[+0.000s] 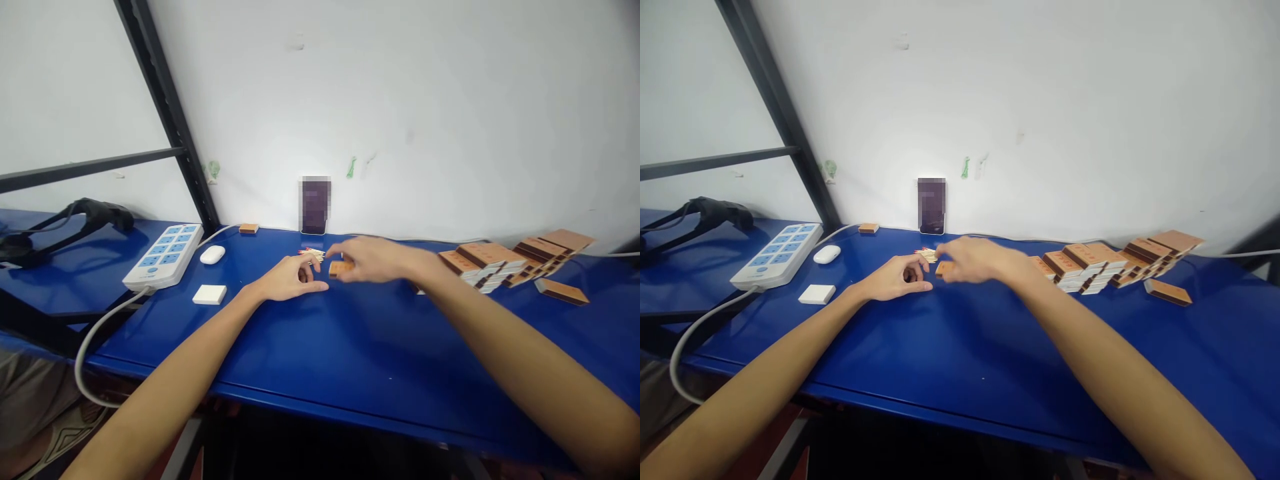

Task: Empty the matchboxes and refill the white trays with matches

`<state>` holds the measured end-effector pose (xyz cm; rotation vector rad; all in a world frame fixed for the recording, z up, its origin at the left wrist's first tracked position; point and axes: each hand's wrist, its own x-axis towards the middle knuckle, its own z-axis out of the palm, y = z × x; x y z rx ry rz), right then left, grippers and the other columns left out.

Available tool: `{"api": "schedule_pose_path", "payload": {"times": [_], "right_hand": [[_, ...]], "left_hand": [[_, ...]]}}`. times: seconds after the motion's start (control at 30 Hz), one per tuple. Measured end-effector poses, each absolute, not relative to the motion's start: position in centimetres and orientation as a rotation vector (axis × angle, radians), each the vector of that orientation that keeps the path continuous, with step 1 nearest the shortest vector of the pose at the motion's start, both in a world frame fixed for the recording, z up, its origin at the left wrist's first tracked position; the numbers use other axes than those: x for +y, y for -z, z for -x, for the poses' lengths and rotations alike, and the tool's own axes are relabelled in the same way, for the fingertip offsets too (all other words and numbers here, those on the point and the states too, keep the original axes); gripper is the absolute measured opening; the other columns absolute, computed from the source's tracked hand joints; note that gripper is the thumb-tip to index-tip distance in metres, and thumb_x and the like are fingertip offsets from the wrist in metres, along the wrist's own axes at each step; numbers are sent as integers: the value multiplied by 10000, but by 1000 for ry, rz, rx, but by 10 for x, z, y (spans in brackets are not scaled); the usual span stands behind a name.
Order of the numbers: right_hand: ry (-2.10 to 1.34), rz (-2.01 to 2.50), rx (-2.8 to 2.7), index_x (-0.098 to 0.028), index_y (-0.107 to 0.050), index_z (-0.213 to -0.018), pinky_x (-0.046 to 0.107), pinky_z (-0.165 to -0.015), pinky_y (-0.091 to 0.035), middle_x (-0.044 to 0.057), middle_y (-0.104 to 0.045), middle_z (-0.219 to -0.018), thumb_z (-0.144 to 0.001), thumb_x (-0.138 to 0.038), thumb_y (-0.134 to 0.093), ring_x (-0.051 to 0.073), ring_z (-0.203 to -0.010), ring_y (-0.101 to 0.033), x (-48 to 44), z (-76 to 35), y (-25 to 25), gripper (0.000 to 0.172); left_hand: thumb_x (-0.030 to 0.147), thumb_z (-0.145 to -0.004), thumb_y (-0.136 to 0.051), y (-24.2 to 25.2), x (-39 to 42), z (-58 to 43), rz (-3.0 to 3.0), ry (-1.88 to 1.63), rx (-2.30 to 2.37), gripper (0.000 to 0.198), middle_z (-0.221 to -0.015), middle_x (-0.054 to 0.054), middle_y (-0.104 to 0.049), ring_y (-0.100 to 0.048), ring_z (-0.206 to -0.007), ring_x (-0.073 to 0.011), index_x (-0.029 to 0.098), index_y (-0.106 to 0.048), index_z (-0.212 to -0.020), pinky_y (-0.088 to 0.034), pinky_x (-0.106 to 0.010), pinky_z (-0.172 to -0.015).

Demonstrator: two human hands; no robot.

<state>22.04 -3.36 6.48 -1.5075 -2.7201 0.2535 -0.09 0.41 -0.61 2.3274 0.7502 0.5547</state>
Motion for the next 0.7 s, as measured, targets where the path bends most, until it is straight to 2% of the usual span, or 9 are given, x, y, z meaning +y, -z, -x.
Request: {"api": "schedule_pose_path", "payload": {"times": [0.1, 0.23, 0.37, 0.53, 0.7], "right_hand": [[-176, 1710, -2500, -222, -644, -1116, 320, -655, -420, 82, -707, -964, -827, -468, -558, 232, -791, -624, -48, -257, -101, 389], [-85, 2039, -2320, -228, -664, -1040, 355, -664, -454, 89, -717, -975, -810, -478, -578, 253, -795, -636, -59, -320, -125, 350], [-38, 2157, -2295, -218, -689, -939, 399, -701, -476, 116, -719, -980, -794, -525, -584, 288, -833, -644, -60, -361, -116, 355], [-78, 2266, -2266, -205, -683, -855, 378, -670, -467, 110, -719, -896, -767, -474, -592, 283, -807, -648, -68, -358, -100, 297], [-118, 2312, -2246, -214, -671, -771, 368, -622, -452, 112, -706, -851, -751, -445, -600, 279, -773, -644, -75, -346, -100, 242]], "left_hand": [[554, -845, -608, 5, 2, -1, -2392, -536, 781, 373, -705, 15, -629, -567, -618, -136, 196, -580, -945, -433, -265, -609], [556, -869, -563, 5, 0, -4, -2447, -486, 786, 371, -670, 23, -599, -552, -594, -131, 190, -604, -918, -410, -257, -586], [541, -873, -557, 6, 0, -5, -2490, -488, 787, 362, -658, 25, -582, -535, -583, -126, 187, -630, -884, -397, -250, -578], [511, -877, -549, 5, -3, -6, -2571, -451, 819, 338, -616, 30, -561, -515, -546, -120, 190, -647, -837, -366, -239, -547], [447, -908, -479, -2, -1, -2, -2790, -422, 1134, 337, -618, -7, -606, -570, -584, -160, 199, -648, -755, -358, -261, -580]]}}
